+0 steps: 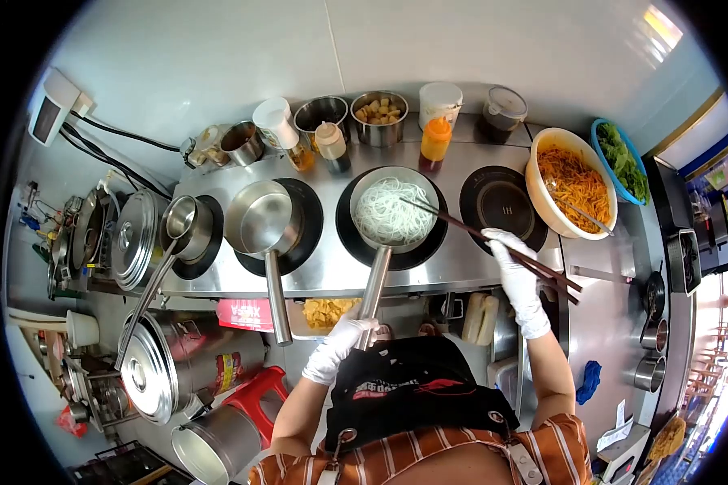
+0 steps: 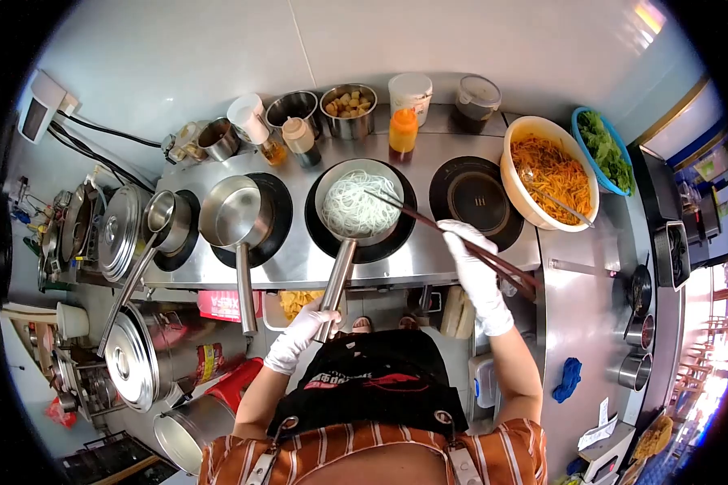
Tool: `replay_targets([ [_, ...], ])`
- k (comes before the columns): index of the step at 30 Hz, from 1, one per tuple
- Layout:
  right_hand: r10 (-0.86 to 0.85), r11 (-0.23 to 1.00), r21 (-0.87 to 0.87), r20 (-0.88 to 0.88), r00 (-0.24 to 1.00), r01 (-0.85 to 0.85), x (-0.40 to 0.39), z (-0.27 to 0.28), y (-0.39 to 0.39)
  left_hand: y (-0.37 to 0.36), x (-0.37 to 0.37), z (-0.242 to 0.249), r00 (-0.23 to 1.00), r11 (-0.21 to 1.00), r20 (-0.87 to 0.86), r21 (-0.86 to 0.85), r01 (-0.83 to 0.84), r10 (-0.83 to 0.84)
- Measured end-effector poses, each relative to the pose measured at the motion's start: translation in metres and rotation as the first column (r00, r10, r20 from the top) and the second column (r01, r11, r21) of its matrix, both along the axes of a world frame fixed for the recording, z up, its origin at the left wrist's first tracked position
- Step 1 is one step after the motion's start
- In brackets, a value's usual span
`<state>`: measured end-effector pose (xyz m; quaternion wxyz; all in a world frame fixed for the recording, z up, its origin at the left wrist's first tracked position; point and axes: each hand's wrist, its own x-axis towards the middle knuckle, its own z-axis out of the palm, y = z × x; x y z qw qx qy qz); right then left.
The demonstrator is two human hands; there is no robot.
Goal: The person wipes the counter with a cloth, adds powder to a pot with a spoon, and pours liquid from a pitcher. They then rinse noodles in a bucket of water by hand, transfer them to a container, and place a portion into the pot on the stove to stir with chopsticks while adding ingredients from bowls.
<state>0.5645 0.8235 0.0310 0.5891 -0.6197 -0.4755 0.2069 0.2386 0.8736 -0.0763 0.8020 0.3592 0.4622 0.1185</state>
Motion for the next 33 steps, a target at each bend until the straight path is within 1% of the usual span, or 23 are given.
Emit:
replay_targets([
  [2, 0.048, 0.998, 0.036, 0.084, 0.995, -0.051, -0.01, -0.012, 0.015, 0.001, -0.001, 0.003, 1.0, 1.0, -0.012, -0.022, 0.005, -0.005],
  [3, 0.065, 0.997, 0.046, 0.08, 0.995, -0.069, -0.017, -0.013, 0.023, 0.0, -0.001, 0.004, 1.0, 1.0, -0.011, -0.019, 0.001, -0.002],
  [5, 0.109, 0.994, 0.023, 0.035, 0.993, -0.109, -0.029, -0.021, 0.038, -0.002, -0.001, 0.007, 0.998, 0.998, 0.035, -0.028, -0.055, 0.056],
  [6, 0.135, 0.991, 0.0, 0.05, 0.99, -0.135, -0.033, -0.028, 0.045, -0.003, -0.001, 0.009, 0.998, 0.998, 0.035, -0.027, -0.059, 0.06],
  [8, 0.249, 0.968, 0.01, 0.091, 0.964, -0.251, -0.042, -0.034, 0.051, -0.006, 0.0, 0.011, 0.984, 0.988, 0.083, -0.033, -0.154, 0.156],
  [9, 0.308, 0.951, -0.016, 0.053, 0.95, -0.308, -0.047, -0.035, 0.05, -0.006, -0.001, 0.009, 0.984, 0.987, 0.083, -0.03, -0.158, 0.16],
  [10, 0.337, 0.941, -0.029, 0.086, 0.938, -0.336, -0.049, -0.034, 0.047, -0.007, -0.003, 0.004, 0.99, 0.991, 0.052, 0.018, -0.131, 0.13],
  [11, 0.345, 0.938, -0.044, 0.045, 0.937, -0.343, -0.046, -0.024, 0.045, -0.008, -0.005, 0.002, 0.995, 0.993, 0.017, 0.063, -0.101, 0.1],
  [12, 0.351, 0.935, -0.06, 0.004, 0.936, -0.35, -0.04, -0.018, 0.042, -0.007, -0.008, 0.003, 0.995, 0.993, 0.015, 0.062, -0.104, 0.103],
  [13, 0.296, 0.955, -0.003, 0.01, 0.955, -0.296, -0.031, -0.02, 0.041, -0.007, -0.011, 0.004, 0.988, 0.986, -0.02, 0.079, -0.15, 0.152],
  [14, 0.267, 0.959, -0.075, -0.089, 0.96, -0.273, -0.022, -0.017, 0.042, -0.008, -0.011, 0.006, 0.978, 0.976, -0.052, 0.096, -0.195, 0.201],
  [15, 0.224, 0.957, -0.147, -0.186, 0.957, -0.252, -0.014, -0.013, 0.044, -0.01, -0.01, 0.011, 0.947, 0.946, -0.023, 0.07, -0.317, 0.319],
  [16, 0.203, 0.977, -0.089, 0.107, 0.973, -0.194, -0.011, -0.008, 0.043, -0.009, -0.011, 0.011, 0.946, 0.945, -0.018, 0.069, -0.321, 0.323],
  [18, 0.21, 0.977, -0.051, 0.101, 0.972, -0.206, -0.015, 0.002, 0.046, -0.008, -0.022, 0.01, 0.902, 0.902, 0.022, 0.016, -0.431, 0.431],
  [19, 0.189, 0.982, -0.011, 0.105, 0.976, -0.189, -0.02, 0.007, 0.049, -0.009, -0.03, -0.004, 0.883, 0.882, 0.02, 0.038, -0.469, 0.469],
  [22, 0.177, 0.981, 0.05, 0.148, 0.973, -0.186, -0.033, 0.002, 0.061, -0.01, -0.042, -0.01, 0.856, 0.854, -0.019, 0.086, -0.514, 0.517],
  [24, 0.249, 0.966, 0.043, 0.126, 0.96, -0.256, -0.04, -0.008, 0.062, -0.011, -0.046, -0.008, 0.849, 0.847, -0.02, 0.089, -0.525, 0.528],
  [25, 0.252, 0.968, -0.035, 0.131, 0.959, -0.25, -0.042, -0.009, 0.058, -0.012, -0.048, -0.01, 0.847, 0.844, -0.012, 0.097, -0.527, 0.531],
  [26, 0.239, 0.971, -0.046, 0.171, 0.956, -0.234, -0.042, -0.006, 0.056, -0.013, -0.049, -0.01, 0.846, 0.842, -0.004, 0.104, -0.53, 0.533],
  [28, 0.138, 0.989, 0.034, 0.154, 0.978, -0.145, -0.036, -0.001, 0.053, -0.015, -0.049, -0.012, 0.841, 0.838, -0.012, 0.105, -0.536, 0.54],
  [30, 0.063, 0.995, -0.091, 0.215, 0.975, -0.044, -0.024, -0.003, 0.049, -0.018, -0.047, -0.013, 0.835, 0.832, -0.017, 0.102, -0.545, 0.55],
  [32, 0.098, 0.993, -0.083, 0.188, 0.977, -0.083, -0.027, -0.004, 0.049, -0.02, -0.045, -0.013, 0.837, 0.834, -0.021, 0.101, -0.543, 0.547],
  [33, 0.101, 0.994, 0.018, 0.096, 0.99, -0.103, -0.035, -0.01, 0.051, -0.02, -0.044, -0.015, 0.838, 0.835, -0.02, 0.098, -0.541, 0.546],
])
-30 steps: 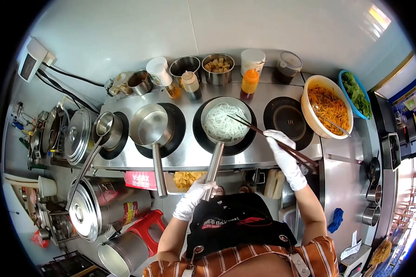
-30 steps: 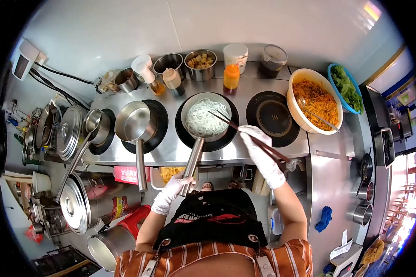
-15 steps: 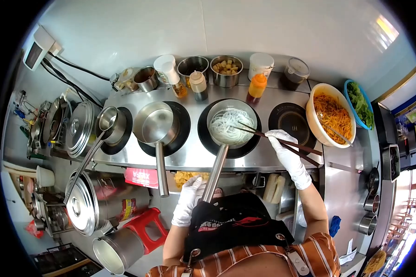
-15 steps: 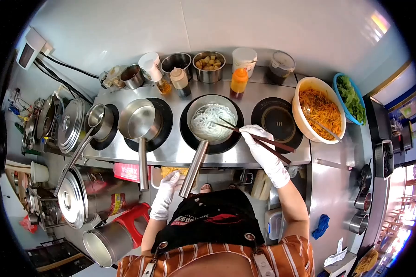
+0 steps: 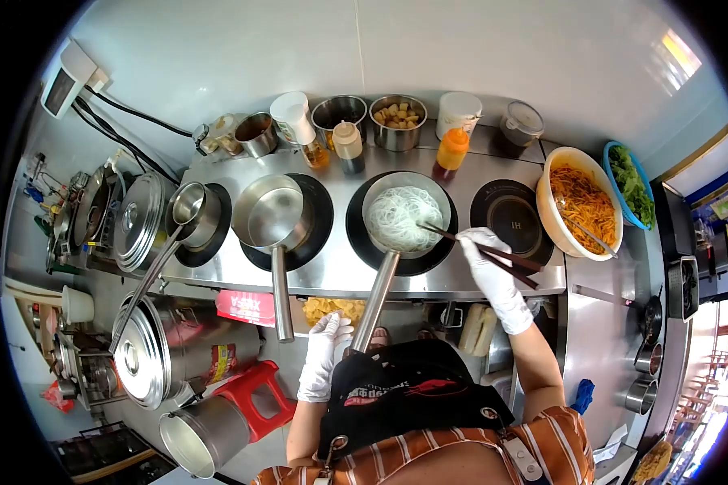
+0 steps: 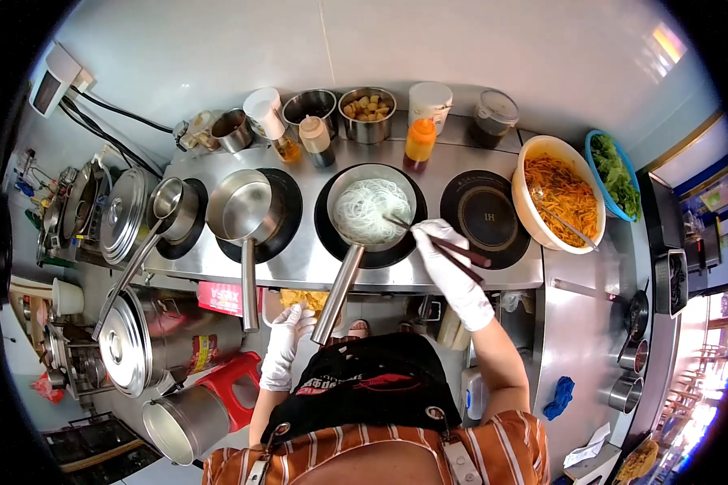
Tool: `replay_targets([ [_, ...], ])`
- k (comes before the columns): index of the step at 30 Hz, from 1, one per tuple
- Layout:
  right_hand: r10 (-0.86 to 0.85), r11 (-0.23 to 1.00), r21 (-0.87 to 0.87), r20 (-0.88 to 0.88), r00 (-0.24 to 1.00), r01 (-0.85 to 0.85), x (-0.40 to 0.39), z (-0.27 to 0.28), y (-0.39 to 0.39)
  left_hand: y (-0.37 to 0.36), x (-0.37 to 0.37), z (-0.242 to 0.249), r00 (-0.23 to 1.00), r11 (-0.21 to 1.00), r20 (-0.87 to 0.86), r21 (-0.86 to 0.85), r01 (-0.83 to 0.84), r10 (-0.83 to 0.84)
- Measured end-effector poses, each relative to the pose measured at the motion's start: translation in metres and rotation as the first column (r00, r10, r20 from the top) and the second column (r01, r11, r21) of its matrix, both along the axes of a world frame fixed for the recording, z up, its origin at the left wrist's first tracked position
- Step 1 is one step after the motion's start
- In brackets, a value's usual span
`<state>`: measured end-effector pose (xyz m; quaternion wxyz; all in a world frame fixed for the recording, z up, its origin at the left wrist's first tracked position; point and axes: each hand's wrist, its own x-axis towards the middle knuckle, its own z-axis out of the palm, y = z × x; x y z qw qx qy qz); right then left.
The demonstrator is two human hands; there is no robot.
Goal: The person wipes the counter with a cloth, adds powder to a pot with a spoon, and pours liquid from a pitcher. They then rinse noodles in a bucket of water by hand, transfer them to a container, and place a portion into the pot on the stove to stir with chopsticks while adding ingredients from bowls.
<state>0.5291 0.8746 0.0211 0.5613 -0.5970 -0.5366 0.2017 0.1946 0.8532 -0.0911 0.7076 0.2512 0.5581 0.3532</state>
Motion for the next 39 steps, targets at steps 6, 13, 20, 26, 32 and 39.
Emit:
replay_targets([
  [6, 0.126, 0.991, 0.034, -0.595, 0.793, -0.132, 0.008, 0.012, 0.019, 0.002, 0.005, -0.001, 1.0, 1.0, 0.014, 0.006, 0.025, -0.025],
  [13, 0.13, 0.988, 0.08, 0.012, 0.991, -0.131, 0.01, 0.004, 0.002, 0.001, 0.002, -0.001, 1.0, 1.0, 0.014, 0.023, 0.011, -0.011],
  [20, -0.033, 0.999, 0.018, 0.113, 0.993, 0.031, 0.014, 0.011, 0.001, -0.002, -0.001, 0.007, 1.0, 1.0, 0.01, 0.023, -0.008, 0.008],
  [26, 0.059, 0.998, 0.0, 0.021, 0.998, -0.059, -0.003, -0.006, 0.009, -0.005, 0.0, 0.005, 1.0, 0.999, -0.007, 0.031, -0.017, 0.018],
  [32, 0.053, 0.999, -0.006, 0.041, 0.998, -0.053, 0.009, 0.026, -0.001, -0.008, 0.006, 0.006, 1.0, 0.999, 0.005, 0.026, -0.022, 0.022],
  [39, 0.211, 0.976, -0.062, 0.01, 0.978, -0.21, 0.004, 0.0, 0.008, -0.009, 0.01, -0.003, 1.0, 0.999, 0.012, 0.039, -0.002, 0.002],
])
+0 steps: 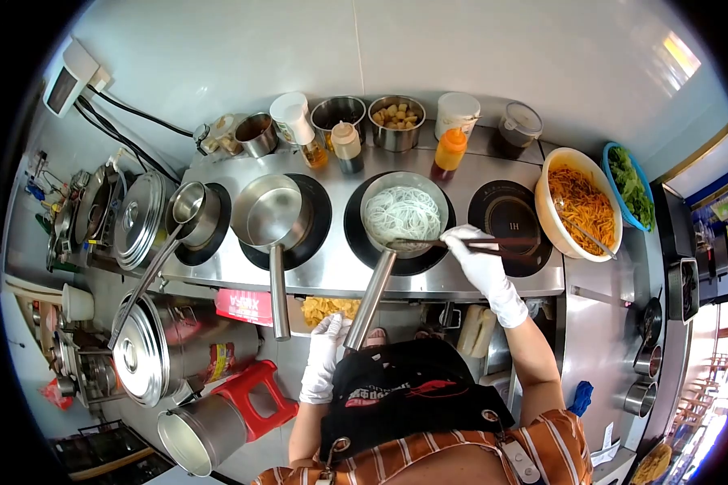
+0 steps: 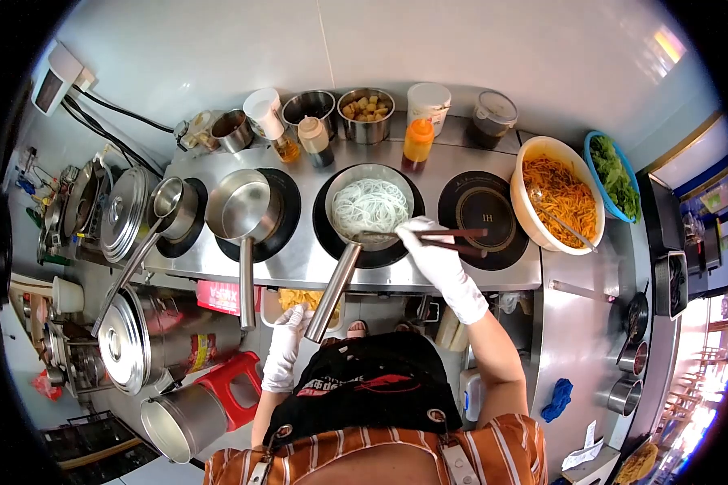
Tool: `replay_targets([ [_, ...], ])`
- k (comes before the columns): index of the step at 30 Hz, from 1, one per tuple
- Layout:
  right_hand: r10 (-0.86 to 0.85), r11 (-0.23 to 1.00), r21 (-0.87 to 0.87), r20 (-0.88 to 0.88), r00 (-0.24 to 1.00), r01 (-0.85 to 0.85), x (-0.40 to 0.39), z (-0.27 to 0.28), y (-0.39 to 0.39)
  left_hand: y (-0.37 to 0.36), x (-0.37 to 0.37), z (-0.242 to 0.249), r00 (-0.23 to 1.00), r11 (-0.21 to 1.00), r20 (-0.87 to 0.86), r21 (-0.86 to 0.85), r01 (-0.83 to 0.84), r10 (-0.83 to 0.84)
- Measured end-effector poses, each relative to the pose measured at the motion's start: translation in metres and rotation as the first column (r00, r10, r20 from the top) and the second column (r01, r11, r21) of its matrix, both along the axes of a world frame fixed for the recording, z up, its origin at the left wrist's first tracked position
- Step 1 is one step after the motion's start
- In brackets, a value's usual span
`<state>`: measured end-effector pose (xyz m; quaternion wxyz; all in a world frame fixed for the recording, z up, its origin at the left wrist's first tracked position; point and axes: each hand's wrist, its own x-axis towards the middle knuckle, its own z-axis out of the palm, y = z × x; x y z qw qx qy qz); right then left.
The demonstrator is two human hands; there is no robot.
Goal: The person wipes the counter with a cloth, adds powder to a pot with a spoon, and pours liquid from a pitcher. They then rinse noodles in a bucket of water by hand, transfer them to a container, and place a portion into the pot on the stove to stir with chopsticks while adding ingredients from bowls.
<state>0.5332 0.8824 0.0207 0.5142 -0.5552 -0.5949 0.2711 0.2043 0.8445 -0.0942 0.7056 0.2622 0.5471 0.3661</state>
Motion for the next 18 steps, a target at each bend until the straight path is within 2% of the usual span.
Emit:
replay_targets([
  [2, -0.135, 0.991, 0.015, 0.001, 0.991, 0.135, 0.005, 0.002, 0.005, 0.001, 0.001, 0.008, 1.0, 1.0, -0.019, -0.002, 0.007, -0.007],
  [3, -0.147, 0.989, -0.001, -0.035, 0.989, 0.147, 0.007, 0.006, 0.004, 0.001, 0.001, 0.012, 0.999, 1.0, -0.038, -0.008, 0.009, -0.01],
  [8, -0.133, 0.99, 0.053, -0.032, 0.991, 0.134, -0.006, 0.019, 0.009, -0.002, -0.004, 0.012, 0.999, 1.0, -0.043, 0.011, -0.009, 0.009],
  [10, -0.102, 0.988, 0.102, -0.134, 0.986, 0.116, -0.021, 0.003, 0.019, -0.003, -0.005, 0.013, 0.999, 1.0, -0.051, 0.012, -0.008, 0.009],
  [12, -0.018, 0.994, 0.102, -0.12, 0.993, 0.031, -0.029, -0.015, 0.031, -0.004, -0.003, 0.017, 0.996, 1.0, -0.094, -0.014, -0.014, 0.013],
  [14, -0.046, 0.999, -0.03, -0.047, 0.998, 0.045, -0.028, -0.019, 0.031, -0.004, -0.005, 0.01, 0.997, 1.0, -0.074, 0.006, -0.01, 0.011],
  [15, -0.047, 0.998, 0.044, -0.078, 0.996, 0.051, -0.023, -0.031, 0.032, -0.004, -0.006, 0.007, 0.999, 1.0, -0.051, 0.022, -0.012, 0.013],
  [16, -0.083, 0.996, 0.019, -0.144, 0.986, 0.087, -0.017, -0.036, 0.032, -0.005, -0.008, 0.004, 0.999, 1.0, -0.05, 0.024, -0.012, 0.013],
  [18, -0.129, 0.984, 0.112, -0.063, 0.99, 0.135, -0.002, -0.029, 0.027, -0.006, -0.008, 0.009, 0.998, 1.0, -0.053, 0.014, -0.019, 0.019],
])
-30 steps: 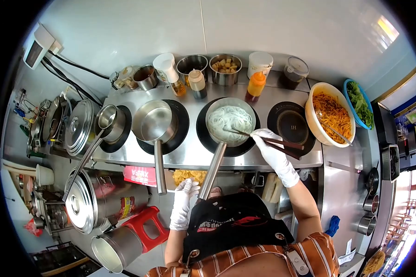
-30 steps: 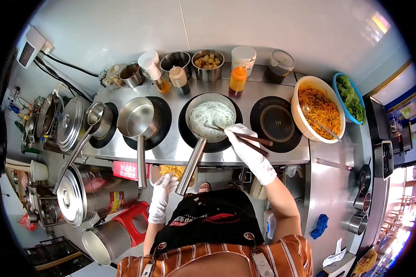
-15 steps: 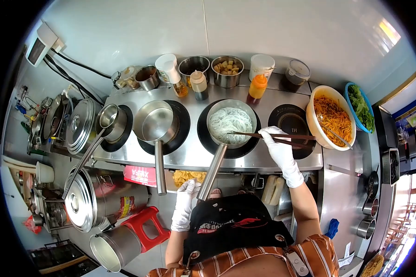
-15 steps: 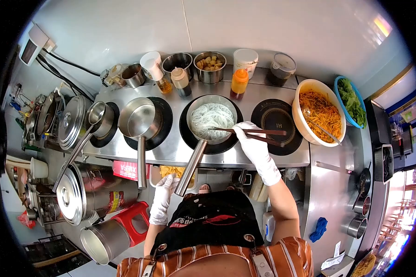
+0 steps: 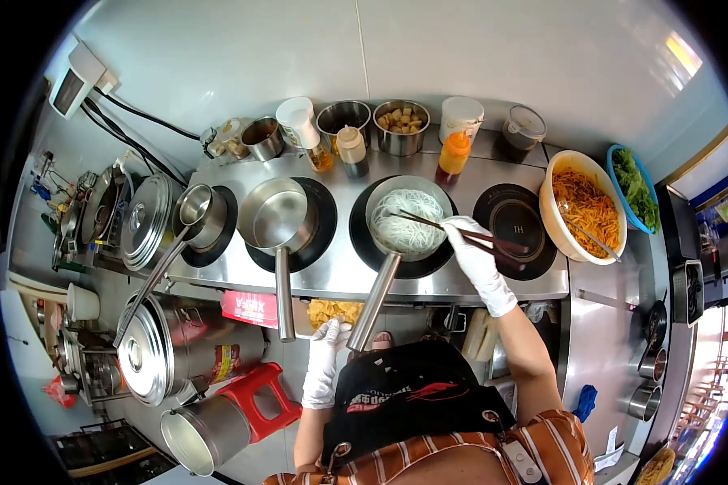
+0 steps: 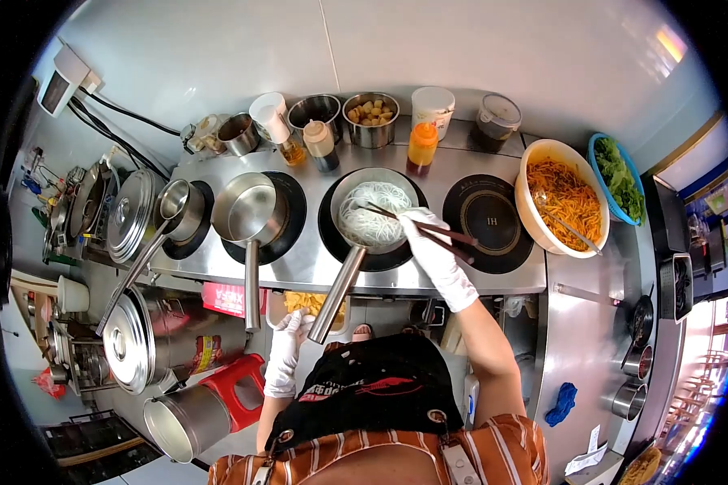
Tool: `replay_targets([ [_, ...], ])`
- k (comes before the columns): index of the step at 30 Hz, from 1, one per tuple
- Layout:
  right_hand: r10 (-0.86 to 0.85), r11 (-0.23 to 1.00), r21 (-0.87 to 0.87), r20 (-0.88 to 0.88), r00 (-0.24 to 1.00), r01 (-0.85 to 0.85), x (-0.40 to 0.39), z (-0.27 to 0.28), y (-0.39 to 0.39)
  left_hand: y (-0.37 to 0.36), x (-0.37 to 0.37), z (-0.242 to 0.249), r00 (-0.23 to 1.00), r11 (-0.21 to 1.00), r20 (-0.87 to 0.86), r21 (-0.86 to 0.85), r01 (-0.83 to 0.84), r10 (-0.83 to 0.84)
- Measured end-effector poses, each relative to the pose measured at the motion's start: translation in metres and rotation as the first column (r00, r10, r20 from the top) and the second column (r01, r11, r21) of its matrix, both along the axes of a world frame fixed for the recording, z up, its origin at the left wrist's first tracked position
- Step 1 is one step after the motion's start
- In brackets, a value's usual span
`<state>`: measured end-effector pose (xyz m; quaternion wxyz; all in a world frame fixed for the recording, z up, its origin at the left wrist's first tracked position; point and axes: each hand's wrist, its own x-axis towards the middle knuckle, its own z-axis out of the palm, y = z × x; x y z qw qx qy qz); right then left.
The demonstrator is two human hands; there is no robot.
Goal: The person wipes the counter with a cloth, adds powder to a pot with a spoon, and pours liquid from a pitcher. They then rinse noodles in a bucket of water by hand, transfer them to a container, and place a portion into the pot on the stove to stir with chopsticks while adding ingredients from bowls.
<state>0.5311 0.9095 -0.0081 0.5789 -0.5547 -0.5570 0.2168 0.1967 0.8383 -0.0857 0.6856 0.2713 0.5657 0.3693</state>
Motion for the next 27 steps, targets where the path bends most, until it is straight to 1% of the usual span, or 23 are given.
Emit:
replay_targets([
  [2, -0.037, 0.999, 0.016, 0.065, 0.997, 0.036, 0.01, 0.016, -0.008, -0.001, 0.0, 0.001, 1.0, 1.0, -0.001, -0.005, -0.005, 0.005],
  [5, -0.16, 0.987, 0.041, 0.043, 0.986, 0.158, 0.019, 0.036, -0.018, -0.002, -0.003, 0.0, 1.0, 1.0, 0.004, -0.007, -0.01, 0.01],
  [6, -0.197, 0.98, 0.022, 0.094, 0.976, 0.195, 0.022, 0.037, -0.02, -0.002, -0.003, -0.002, 1.0, 1.0, 0.012, -0.003, -0.009, 0.009],
  [8, -0.189, 0.982, 0.038, 0.103, 0.977, 0.186, 0.02, 0.026, -0.02, -0.001, -0.002, -0.006, 1.0, 1.0, 0.022, -0.014, -0.006, 0.006],
  [11, -0.093, 0.989, -0.109, 0.061, 0.994, 0.099, 0.018, -0.011, -0.024, 0.002, 0.001, -0.006, 1.0, 1.0, 0.018, -0.018, -0.005, 0.005],
  [12, -0.037, 0.998, -0.051, 0.079, 0.996, 0.041, 0.004, 0.014, -0.03, 0.003, 0.001, -0.006, 1.0, 1.0, 0.005, -0.014, -0.004, 0.004],
  [13, -0.068, 0.997, -0.037, 0.04, 0.997, 0.069, 0.003, 0.02, -0.031, 0.003, 0.001, -0.006, 1.0, 1.0, 0.004, -0.014, -0.003, 0.003],
  [14, -0.096, 0.995, 0.019, 0.078, 0.992, 0.095, 0.008, 0.024, -0.032, 0.004, 0.002, -0.005, 1.0, 1.0, 0.024, 0.0, -0.017, 0.017],
  [16, -0.124, 0.992, 0.014, 0.047, 0.991, 0.123, 0.018, 0.037, -0.036, 0.004, 0.002, -0.004, 0.998, 0.999, 0.045, 0.011, -0.034, 0.033],
  [17, -0.147, 0.988, -0.041, 0.017, 0.989, 0.148, 0.018, 0.045, -0.041, 0.004, 0.003, -0.001, 0.999, 1.0, 0.044, 0.014, -0.028, 0.027],
  [18, -0.155, 0.988, 0.021, 0.025, 0.988, 0.155, 0.019, 0.049, -0.043, 0.004, 0.003, 0.002, 0.999, 1.0, 0.044, 0.017, -0.021, 0.02],
  [20, -0.218, 0.976, 0.038, 0.076, 0.973, 0.215, 0.018, 0.058, -0.053, 0.002, 0.001, 0.005, 0.999, 1.0, 0.027, 0.013, -0.02, 0.02],
  [21, -0.227, 0.972, 0.058, 0.015, 0.974, 0.226, 0.019, 0.057, -0.057, 0.002, 0.0, 0.005, 1.0, 1.0, 0.01, 0.009, -0.02, 0.019],
  [22, -0.246, 0.969, 0.04, 0.003, 0.969, 0.245, 0.019, 0.06, -0.064, 0.001, -0.001, 0.005, 1.0, 1.0, 0.011, 0.009, -0.021, 0.02],
  [24, -0.297, 0.95, 0.084, -0.056, 0.953, 0.301, 0.02, 0.057, -0.075, 0.0, -0.004, 0.003, 1.0, 1.0, -0.011, 0.002, -0.019, 0.019],
  [25, -0.319, 0.944, 0.047, -0.125, 0.94, 0.327, 0.019, 0.057, -0.082, -0.001, -0.005, 0.001, 1.0, 1.0, -0.011, -0.001, -0.017, 0.017],
  [27, -0.389, 0.918, -0.035, -0.291, 0.874, 0.396, 0.02, 0.052, -0.092, -0.001, -0.006, -0.005, 0.999, 1.0, -0.045, -0.006, -0.023, 0.023],
])
